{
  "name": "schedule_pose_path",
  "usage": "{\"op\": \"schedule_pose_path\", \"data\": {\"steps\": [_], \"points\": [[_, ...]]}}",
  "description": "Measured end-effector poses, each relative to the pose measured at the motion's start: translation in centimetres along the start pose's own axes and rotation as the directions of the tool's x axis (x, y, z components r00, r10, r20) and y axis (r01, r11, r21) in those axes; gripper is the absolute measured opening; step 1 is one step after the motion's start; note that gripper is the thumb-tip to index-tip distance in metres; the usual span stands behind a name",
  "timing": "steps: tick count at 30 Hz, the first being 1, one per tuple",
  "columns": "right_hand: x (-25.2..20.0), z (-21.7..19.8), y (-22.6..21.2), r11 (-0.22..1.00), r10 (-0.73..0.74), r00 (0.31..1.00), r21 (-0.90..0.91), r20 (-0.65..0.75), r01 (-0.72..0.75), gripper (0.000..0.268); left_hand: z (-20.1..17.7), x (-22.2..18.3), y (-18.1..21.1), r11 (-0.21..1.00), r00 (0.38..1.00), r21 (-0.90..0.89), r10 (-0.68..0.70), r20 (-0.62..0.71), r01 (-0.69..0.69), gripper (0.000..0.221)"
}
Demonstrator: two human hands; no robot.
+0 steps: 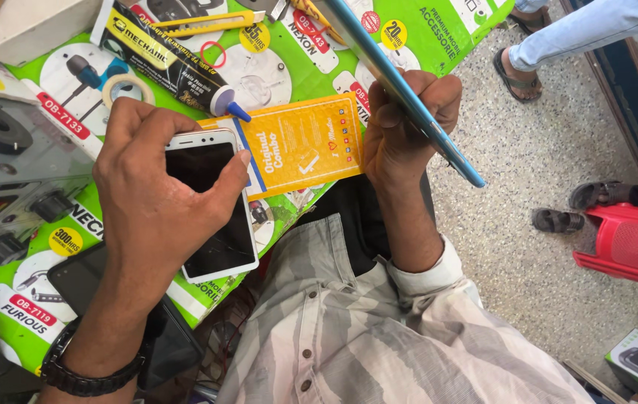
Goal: The person uses a screwdriver to tighten screws on a smartphone battery and then reassembles the device by attaching the back cover. They subsequently inspect the exterior of the phone and handle a second blue smartphone, checking its edges and screen.
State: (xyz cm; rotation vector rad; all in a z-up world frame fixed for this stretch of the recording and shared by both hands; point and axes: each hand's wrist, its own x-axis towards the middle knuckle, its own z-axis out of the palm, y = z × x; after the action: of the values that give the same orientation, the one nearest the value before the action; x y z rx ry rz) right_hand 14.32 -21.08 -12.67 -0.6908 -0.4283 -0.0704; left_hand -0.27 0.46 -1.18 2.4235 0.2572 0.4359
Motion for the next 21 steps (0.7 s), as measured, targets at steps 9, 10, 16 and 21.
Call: {"op": "schedule_pose_path", "data": {"steps": [9,10,16,21], "points": [[-0.21,-0.15,-0.31,0.999,0.027,0.999,-0.03,-0.046,-0.029,0.047,-0.07,0.07,-0.08,1.0,1.0,0.003,0.003,0.012,-0.003,0.038],[-0.31,-0.18,-0.42,0.999,0.035,0.998,-0.035,-0.045,-0.037,0.048,-0.07,0.03,-0.11,1.0,1.0,-0.002,0.001,0.013,-0.001,0.038],[-0.73,-0.18,-0.7,0.993,0.034,0.997,-0.109,-0.074,-0.042,0.053,0.05,0.01,-0.19,1.0,1.0,-0.014,0.011,0.009,-0.011,0.037],[-0.87,-0.04,-0.74,0.992,0.03,0.997,-0.119,-0.075,-0.039,0.054,0.11,0.01,-0.2,1.0,1.0,-0.017,0.009,0.005,-0.009,0.037]]}}
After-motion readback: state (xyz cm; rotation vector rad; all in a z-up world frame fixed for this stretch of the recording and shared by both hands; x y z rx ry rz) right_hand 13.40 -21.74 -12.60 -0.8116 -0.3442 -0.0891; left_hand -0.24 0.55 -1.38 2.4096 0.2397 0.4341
